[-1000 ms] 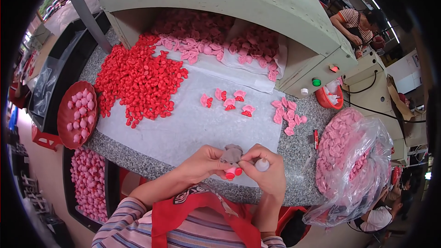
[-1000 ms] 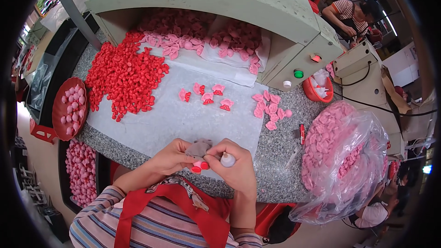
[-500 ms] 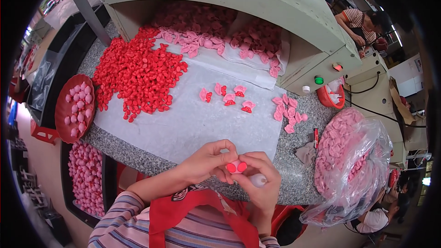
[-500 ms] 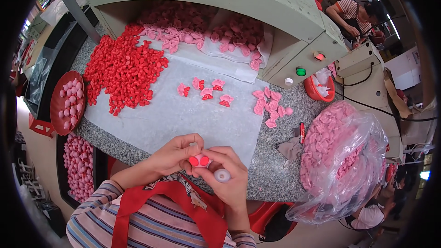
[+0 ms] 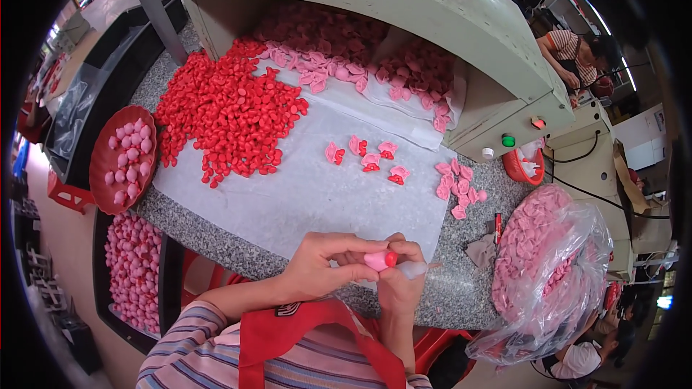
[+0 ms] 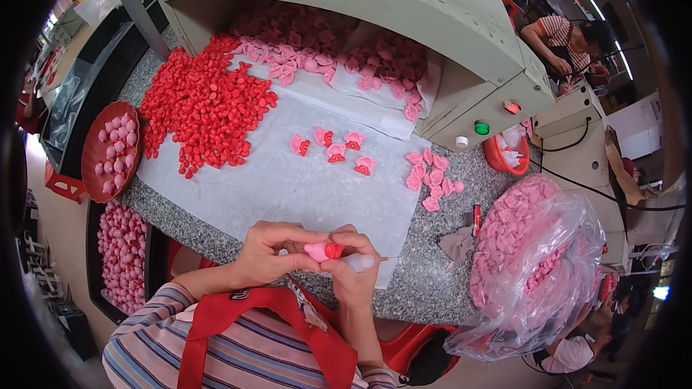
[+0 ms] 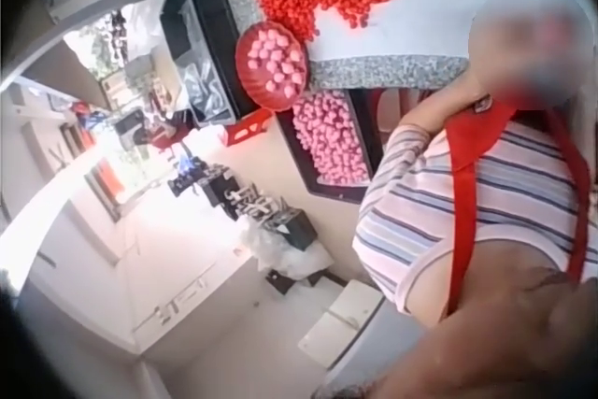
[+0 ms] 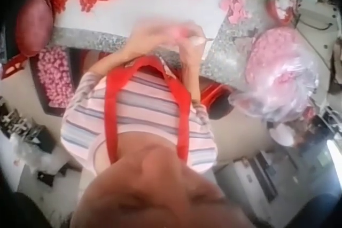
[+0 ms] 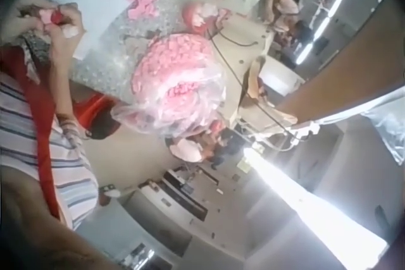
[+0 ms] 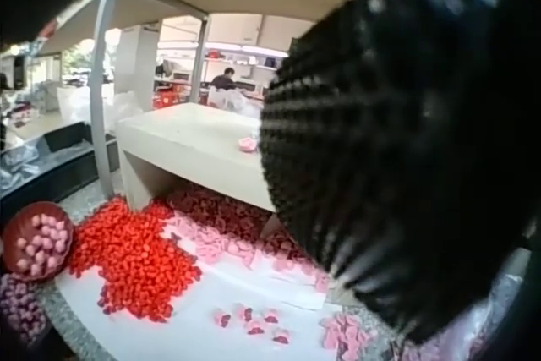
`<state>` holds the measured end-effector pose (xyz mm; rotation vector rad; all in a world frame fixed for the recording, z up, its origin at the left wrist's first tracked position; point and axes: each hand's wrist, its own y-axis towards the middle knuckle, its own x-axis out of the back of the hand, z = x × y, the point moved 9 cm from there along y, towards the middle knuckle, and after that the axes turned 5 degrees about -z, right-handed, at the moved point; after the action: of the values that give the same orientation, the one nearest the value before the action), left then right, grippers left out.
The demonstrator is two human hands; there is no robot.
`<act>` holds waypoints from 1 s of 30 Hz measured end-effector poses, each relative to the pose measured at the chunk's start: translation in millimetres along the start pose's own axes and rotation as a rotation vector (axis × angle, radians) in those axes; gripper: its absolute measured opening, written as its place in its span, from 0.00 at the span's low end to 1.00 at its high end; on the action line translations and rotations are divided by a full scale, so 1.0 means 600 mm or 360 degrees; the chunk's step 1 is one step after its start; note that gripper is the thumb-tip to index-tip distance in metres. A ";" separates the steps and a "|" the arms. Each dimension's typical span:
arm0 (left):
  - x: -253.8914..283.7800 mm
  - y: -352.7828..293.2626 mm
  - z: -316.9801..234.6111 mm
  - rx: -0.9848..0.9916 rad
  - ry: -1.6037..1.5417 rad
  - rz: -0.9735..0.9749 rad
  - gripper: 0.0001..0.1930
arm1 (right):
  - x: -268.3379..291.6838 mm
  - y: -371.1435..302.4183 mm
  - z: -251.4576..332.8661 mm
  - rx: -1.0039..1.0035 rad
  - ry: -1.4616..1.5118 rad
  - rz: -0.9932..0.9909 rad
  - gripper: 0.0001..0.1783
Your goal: Assembling pink toy flower components by pressing plastic parts together at a factory workbench.
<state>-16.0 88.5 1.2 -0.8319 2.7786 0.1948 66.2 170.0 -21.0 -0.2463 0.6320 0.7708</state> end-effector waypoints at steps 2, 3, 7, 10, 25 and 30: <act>0.003 -0.001 -0.007 -0.0067 0.0082 -0.0011 0.18 | 0.000 0.000 -0.002 0.0021 -0.0023 0.0028 0.19; 0.004 -0.001 -0.008 -0.0069 0.0117 -0.0023 0.18 | 0.000 0.001 -0.002 0.0043 -0.0045 0.0054 0.20; 0.004 0.002 -0.012 -0.0094 0.0206 -0.0044 0.18 | 0.001 0.001 -0.008 0.0055 -0.0004 0.0089 0.19; -0.001 0.000 -0.020 -0.0245 0.0192 0.0034 0.18 | 0.002 -0.003 -0.019 0.0008 0.0194 0.0071 0.17; 0.157 -0.018 0.087 0.0374 -0.0348 -0.0703 0.13 | -0.024 0.025 -0.110 -0.0517 -0.0781 -0.0187 0.20; 0.471 -0.083 -0.093 -0.0517 0.0649 -0.1780 0.15 | -0.042 0.042 -0.104 -0.0397 -0.0990 -0.0074 0.21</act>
<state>-227.8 -111.5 -21.3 -2.5427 2.1329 0.2781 7.1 146.5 -54.3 -0.2318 -0.0583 0.8275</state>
